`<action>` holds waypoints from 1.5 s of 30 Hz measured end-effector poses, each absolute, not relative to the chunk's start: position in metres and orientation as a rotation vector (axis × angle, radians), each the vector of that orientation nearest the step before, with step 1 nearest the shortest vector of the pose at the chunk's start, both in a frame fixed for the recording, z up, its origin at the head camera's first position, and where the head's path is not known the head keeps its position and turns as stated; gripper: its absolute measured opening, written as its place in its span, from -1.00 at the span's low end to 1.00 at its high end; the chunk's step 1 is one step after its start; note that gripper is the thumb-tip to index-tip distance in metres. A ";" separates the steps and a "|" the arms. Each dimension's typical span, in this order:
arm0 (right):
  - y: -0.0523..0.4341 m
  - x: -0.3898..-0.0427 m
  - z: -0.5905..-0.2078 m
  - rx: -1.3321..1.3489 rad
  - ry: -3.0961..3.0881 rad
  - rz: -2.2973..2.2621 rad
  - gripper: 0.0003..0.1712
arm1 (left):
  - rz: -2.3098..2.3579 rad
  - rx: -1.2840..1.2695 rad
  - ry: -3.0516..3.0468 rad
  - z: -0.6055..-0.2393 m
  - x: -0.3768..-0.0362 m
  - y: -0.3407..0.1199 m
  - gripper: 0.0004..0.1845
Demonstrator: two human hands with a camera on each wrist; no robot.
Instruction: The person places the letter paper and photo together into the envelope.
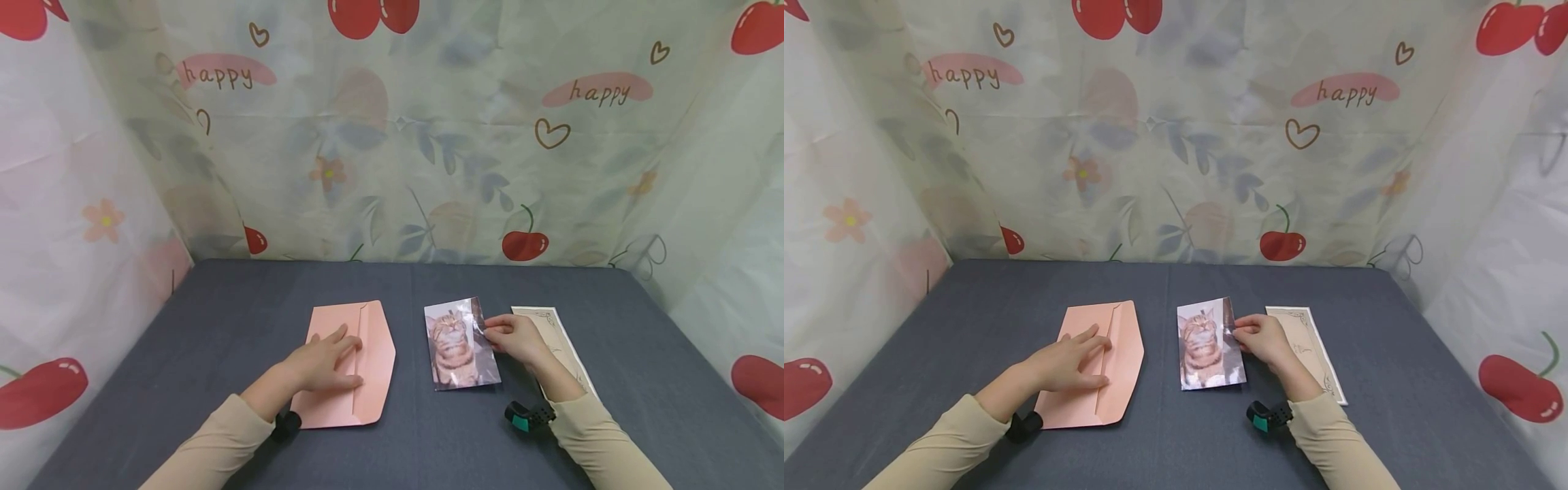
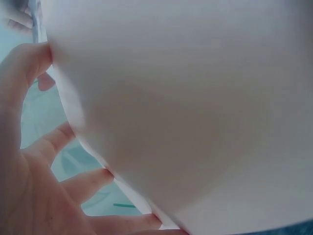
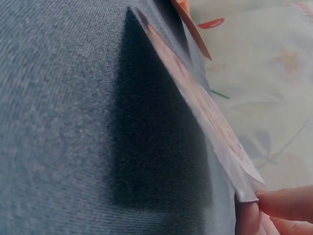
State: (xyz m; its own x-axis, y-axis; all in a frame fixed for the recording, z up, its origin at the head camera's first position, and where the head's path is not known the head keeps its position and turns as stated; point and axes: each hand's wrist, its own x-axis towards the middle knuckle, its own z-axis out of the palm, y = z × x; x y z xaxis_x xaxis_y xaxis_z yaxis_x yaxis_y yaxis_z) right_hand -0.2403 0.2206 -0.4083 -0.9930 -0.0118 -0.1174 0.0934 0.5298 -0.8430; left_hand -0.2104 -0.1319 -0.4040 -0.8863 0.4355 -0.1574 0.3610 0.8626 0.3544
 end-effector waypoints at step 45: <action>0.211 -0.242 -0.391 0.025 2.609 -1.555 -0.62 | 0.469 0.586 2.788 -0.404 -0.212 -0.131 -0.41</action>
